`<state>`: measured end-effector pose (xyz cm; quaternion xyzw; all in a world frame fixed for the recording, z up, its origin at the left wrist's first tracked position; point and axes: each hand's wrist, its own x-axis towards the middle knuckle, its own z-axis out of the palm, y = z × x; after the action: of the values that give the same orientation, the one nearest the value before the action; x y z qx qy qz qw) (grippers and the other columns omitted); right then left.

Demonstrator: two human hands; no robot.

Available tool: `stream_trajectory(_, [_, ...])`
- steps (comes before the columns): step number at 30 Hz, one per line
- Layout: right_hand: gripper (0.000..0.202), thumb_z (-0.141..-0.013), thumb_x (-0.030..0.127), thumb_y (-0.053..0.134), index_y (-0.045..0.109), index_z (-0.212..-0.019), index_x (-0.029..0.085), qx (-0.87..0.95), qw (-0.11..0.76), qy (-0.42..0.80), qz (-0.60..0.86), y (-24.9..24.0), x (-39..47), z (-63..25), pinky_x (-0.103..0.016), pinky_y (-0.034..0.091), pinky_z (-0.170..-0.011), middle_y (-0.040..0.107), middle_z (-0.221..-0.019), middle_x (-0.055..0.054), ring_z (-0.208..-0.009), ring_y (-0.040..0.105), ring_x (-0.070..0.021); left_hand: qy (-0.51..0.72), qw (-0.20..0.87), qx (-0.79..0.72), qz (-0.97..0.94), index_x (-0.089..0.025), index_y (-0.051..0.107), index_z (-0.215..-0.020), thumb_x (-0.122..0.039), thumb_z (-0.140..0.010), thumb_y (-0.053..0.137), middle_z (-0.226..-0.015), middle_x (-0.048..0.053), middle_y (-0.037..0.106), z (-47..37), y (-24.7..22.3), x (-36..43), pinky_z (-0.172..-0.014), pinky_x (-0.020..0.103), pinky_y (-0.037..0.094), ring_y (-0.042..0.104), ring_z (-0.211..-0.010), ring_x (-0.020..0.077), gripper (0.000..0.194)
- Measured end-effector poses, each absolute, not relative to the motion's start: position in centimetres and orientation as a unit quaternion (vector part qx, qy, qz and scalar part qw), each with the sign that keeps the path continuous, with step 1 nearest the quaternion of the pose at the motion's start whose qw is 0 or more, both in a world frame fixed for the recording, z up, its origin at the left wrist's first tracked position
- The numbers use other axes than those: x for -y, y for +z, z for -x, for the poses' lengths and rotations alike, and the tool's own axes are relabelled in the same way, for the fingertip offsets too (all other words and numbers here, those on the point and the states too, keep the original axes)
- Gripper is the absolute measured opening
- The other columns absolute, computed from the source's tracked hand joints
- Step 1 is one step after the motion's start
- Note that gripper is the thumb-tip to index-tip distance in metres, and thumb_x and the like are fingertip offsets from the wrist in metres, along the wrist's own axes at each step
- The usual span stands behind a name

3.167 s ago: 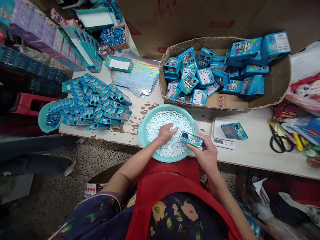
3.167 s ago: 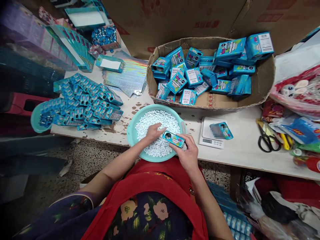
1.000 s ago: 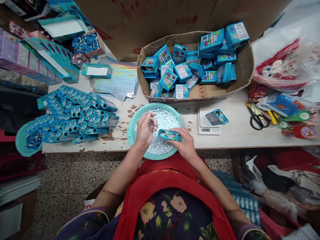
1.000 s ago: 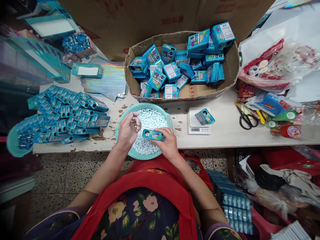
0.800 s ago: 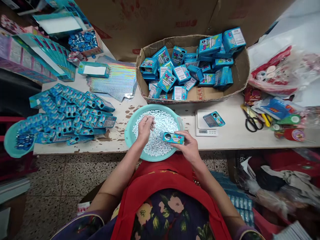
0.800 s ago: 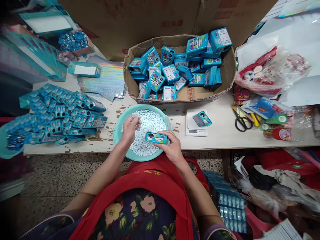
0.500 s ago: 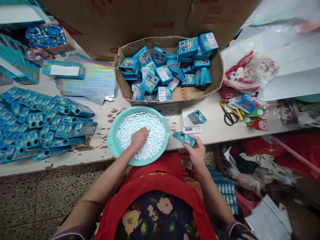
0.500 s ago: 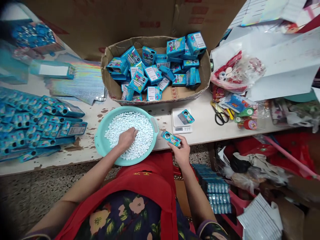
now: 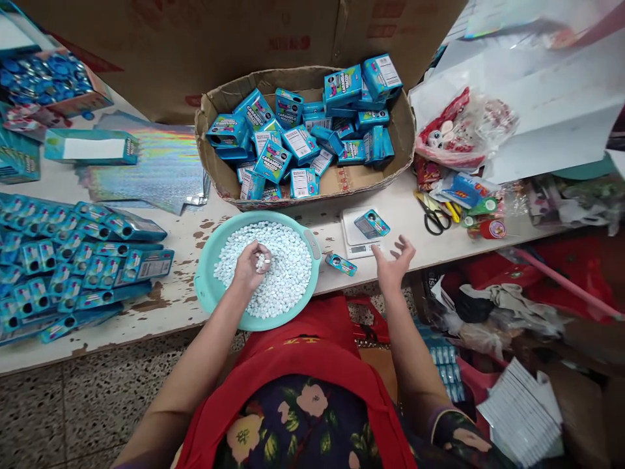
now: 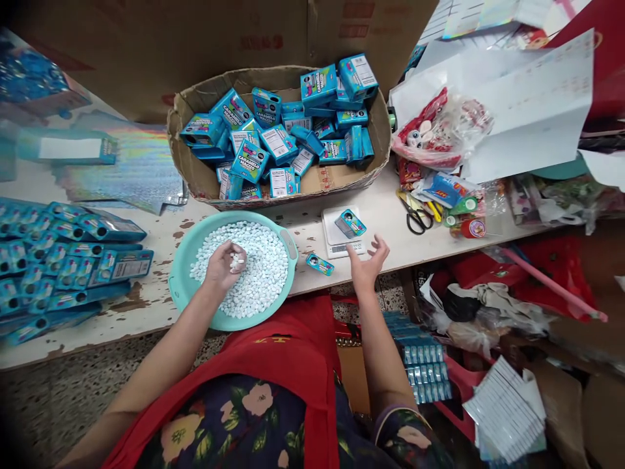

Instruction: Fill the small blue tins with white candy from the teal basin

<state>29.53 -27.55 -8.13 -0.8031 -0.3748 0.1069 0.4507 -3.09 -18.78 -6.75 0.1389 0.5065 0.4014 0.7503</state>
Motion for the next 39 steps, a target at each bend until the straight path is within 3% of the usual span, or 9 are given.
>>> stream_trajectory(3, [0.078, -0.063, 0.041, 0.078, 0.045, -0.13, 0.02, 0.387, 0.44, 0.149, 0.796, -8.5, 24.1, -31.7, -0.043, 0.045, -0.094, 0.053, -0.13, -0.013, -0.116, 0.053, -0.0263, 0.397, 0.781, -0.478, -0.066, -0.014, 0.055, -0.068, -0.031, -0.086, 0.054, -0.058, 0.0, 0.053, 2.7, -6.5, 18.4, -0.032, 0.015, 0.022, 0.036, -0.035, 0.0035, 0.025])
stream_trajectory(7, [0.049, -0.065, 0.042, 0.074, 0.061, -0.105, 0.017, 0.393, 0.449, 0.208, 0.775, -9.6, 21.2, -32.6, -0.041, 0.048, -0.09, 0.066, -0.104, -0.007, -0.096, 0.061, -0.0226, 0.367, 0.799, -0.475, -0.022, -0.013, 0.057, -0.075, -0.03, -0.092, 0.049, -0.062, 0.001, 0.056, 2.5, -6.7, 18.3, -0.03, 0.013, 0.022, 0.034, -0.033, 0.0017, 0.025])
stream_trajectory(12, [0.045, -0.067, 0.042, 0.077, 0.065, -0.102, 0.017, 0.395, 0.47, 0.169, 0.771, -6.1, 22.3, -30.3, -0.037, 0.051, -0.083, 0.066, -0.097, -0.004, -0.088, 0.062, -0.0203, 0.322, 0.782, -0.533, -0.026, -0.014, 0.05, -0.066, -0.037, -0.088, 0.06, -0.046, -0.005, 0.042, 2.1, -6.3, 18.7, -0.029, 0.012, 0.018, 0.034, -0.032, 0.0029, 0.033])
stream_trajectory(17, [0.035, -0.073, 0.034, 0.078, 0.067, -0.105, 0.024, 0.556, 0.452, 0.191, 0.671, 0.4, 24.4, -23.2, -0.036, 0.052, -0.083, 0.066, -0.098, -0.003, -0.092, 0.063, -0.02, 0.437, 0.755, -0.482, -0.08, -0.015, 0.051, -0.067, -0.044, -0.079, 0.07, -0.046, -0.008, 0.038, 0.6, -0.4, 18.9, -0.031, 0.014, 0.017, 0.029, -0.033, 0.0012, 0.037])
stream_trajectory(22, [0.033, -0.078, 0.031, 0.074, 0.065, -0.11, 0.029, 0.649, 0.408, 0.281, 0.578, 1.5, 24.6, -16.5, -0.038, 0.052, -0.082, 0.068, -0.099, -0.004, -0.094, 0.063, -0.0221, 0.574, 0.66, -0.44, -0.205, -0.017, 0.052, -0.069, -0.045, -0.074, 0.075, -0.057, -0.005, 0.044, -1.5, 4.4, 19.1, -0.037, 0.016, 0.027, 0.039, -0.043, 0.003, 0.036])
stream_trajectory(26, [0.032, -0.079, 0.03, 0.072, 0.065, -0.11, 0.029, 0.653, 0.404, 0.294, 0.569, 0.4, 24.1, -14.3, -0.039, 0.051, -0.082, 0.068, -0.099, -0.005, -0.094, 0.063, -0.0231, 0.619, 0.578, -0.461, -0.264, -0.019, 0.052, -0.071, -0.041, -0.079, 0.071, -0.06, -0.003, 0.049, -1.9, 3.9, 19.2, -0.046, 0.019, 0.036, 0.049, -0.053, 0.0072, 0.03])
stream_trajectory(30, [0.033, -0.078, 0.03, 0.073, 0.065, -0.109, 0.029, 0.662, 0.398, 0.279, 0.571, 0.2, 23.7, -13.9, -0.038, 0.051, -0.081, 0.068, -0.098, -0.004, -0.093, 0.063, -0.0229, 0.632, 0.571, -0.45, -0.27, -0.019, 0.053, -0.073, -0.037, -0.082, 0.068, -0.06, -0.004, 0.047, -1.6, 3.1, 19.1, -0.053, 0.022, 0.042, 0.053, -0.057, 0.0092, 0.025])
stream_trajectory(39, [0.032, -0.075, 0.027, 0.076, 0.066, -0.105, 0.025, 0.662, 0.395, 0.278, 0.573, -0.3, 23.1, -13.6, -0.037, 0.051, -0.079, 0.069, -0.094, -0.004, -0.09, 0.063, -0.0232, 0.65, 0.542, -0.457, -0.275, -0.018, 0.051, -0.071, -0.038, -0.081, 0.069, -0.063, -0.004, 0.043, -2.0, 2.9, 18.8, -0.057, 0.021, 0.042, 0.048, -0.058, 0.0078, 0.029])
